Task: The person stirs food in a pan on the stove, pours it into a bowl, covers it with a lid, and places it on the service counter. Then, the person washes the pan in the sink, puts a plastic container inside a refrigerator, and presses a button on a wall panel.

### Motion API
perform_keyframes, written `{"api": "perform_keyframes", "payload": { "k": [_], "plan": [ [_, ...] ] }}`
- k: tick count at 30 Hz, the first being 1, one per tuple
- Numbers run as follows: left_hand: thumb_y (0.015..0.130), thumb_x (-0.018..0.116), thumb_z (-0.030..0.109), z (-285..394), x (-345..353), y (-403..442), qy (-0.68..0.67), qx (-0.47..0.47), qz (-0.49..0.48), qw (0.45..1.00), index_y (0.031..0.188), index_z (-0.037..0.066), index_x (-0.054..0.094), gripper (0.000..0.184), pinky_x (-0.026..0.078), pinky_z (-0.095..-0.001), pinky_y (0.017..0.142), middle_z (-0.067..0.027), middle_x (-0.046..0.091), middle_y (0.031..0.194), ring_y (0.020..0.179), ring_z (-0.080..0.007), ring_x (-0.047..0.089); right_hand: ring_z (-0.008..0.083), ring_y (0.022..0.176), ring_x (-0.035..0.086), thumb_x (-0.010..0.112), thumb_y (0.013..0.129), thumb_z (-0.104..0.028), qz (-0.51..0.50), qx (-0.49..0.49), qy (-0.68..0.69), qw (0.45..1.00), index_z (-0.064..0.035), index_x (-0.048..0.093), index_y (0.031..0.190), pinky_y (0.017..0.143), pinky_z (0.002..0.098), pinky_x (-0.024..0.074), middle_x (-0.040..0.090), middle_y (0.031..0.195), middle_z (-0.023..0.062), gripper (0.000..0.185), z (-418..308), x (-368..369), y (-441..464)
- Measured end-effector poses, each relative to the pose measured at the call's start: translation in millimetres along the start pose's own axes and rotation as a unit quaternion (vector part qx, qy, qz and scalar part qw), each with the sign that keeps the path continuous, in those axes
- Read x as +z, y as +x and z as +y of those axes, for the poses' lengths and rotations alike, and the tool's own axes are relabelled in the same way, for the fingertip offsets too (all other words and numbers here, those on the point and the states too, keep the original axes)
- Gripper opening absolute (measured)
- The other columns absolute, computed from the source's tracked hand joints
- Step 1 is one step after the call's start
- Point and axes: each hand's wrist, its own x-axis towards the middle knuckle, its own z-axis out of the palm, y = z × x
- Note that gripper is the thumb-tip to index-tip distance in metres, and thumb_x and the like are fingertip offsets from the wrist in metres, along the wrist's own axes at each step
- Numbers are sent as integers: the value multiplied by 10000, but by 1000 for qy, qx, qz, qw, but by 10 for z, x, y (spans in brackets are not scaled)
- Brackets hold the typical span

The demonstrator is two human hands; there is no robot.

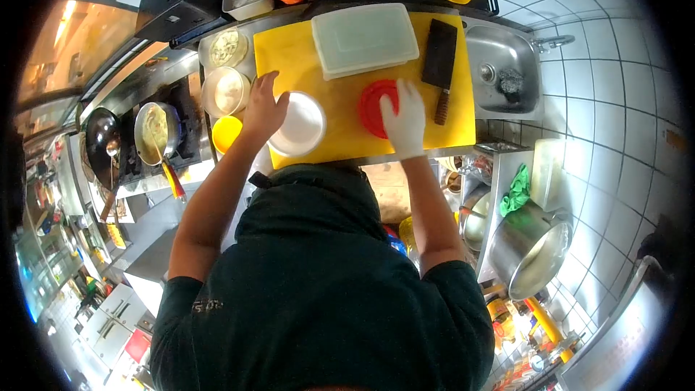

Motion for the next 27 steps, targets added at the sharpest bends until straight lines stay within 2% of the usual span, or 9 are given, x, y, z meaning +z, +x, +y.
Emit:
{"api": "perform_keyframes", "payload": {
  "k": [1,4,8,12,16,20,23,24,27],
  "plan": [
    [912,688,241,-91,-14,-51,52,14,-1,999,1437,-3,484,613,466,-504,1081,-321,581,1351,1238,-463,583,470,1369,457,667,939,-401,-39,-5,-56,998,18,532,1430,1148,539,370,506,1460,301,660,-12,70,-166],
    [910,655,190,-121,-48,-127,83,-111,-174,975,1462,5,446,618,461,-519,1082,-331,560,1368,1263,-473,563,509,1365,428,704,885,-434,-112,-23,-179,977,-32,546,1431,1112,616,375,481,1462,306,696,-167,232,-483],
    [920,677,227,-120,99,-342,35,-139,-174,974,1487,15,457,644,457,-523,1085,-307,604,1357,1260,-453,590,537,1382,393,695,893,-432,-140,-19,-193,971,-63,545,1447,1110,647,361,440,1503,297,683,-423,303,-485],
    [912,654,198,-23,-174,-555,-25,-108,-144,983,1507,3,412,671,416,-512,1131,-319,560,1377,1298,-459,544,533,1399,387,671,920,-416,-180,-58,-168,967,-66,537,1465,1127,643,350,431,1524,295,662,-455,432,-432],
    [924,681,154,-69,-712,-914,-62,-77,-34,995,1470,-12,465,611,418,-494,1134,-295,559,1389,1299,-458,533,527,1395,409,656,939,-378,-208,-99,-151,961,-64,532,1474,1137,609,361,432,1537,294,632,-394,483,-465],
    [870,704,14,-327,-1347,-1473,-19,-92,115,989,1438,5,504,602,451,-484,1101,-273,576,1361,1283,-454,537,501,1391,437,672,936,-260,-139,-64,-34,988,-40,490,1506,1165,543,362,422,1540,310,637,-327,448,-544],
    [869,654,-40,-676,-1778,-1950,68,-82,191,976,1431,-25,502,582,463,-485,1089,-258,584,1363,1260,-438,560,476,1430,405,671,945,-234,-92,-30,-51,994,-34,460,1531,1195,517,334,389,1568,311,655,-372,322,-635],
    [857,620,-64,-775,-1885,-2102,72,-117,192,972,1428,-33,501,584,458,-490,1088,-261,585,1352,1259,-440,559,475,1437,397,670,948,-237,-75,-16,-58,995,-33,454,1535,1200,512,329,381,1575,309,658,-365,292,-665],
    [818,573,-104,-1191,-2072,-2418,180,-101,199,958,1426,-34,506,615,446,-491,1101,-262,567,1366,1282,-435,542,458,1464,368,652,964,-225,-29,4,-69,997,-32,408,1560,1216,508,303,363,1586,309,673,-343,231,-798]
  ]
}}
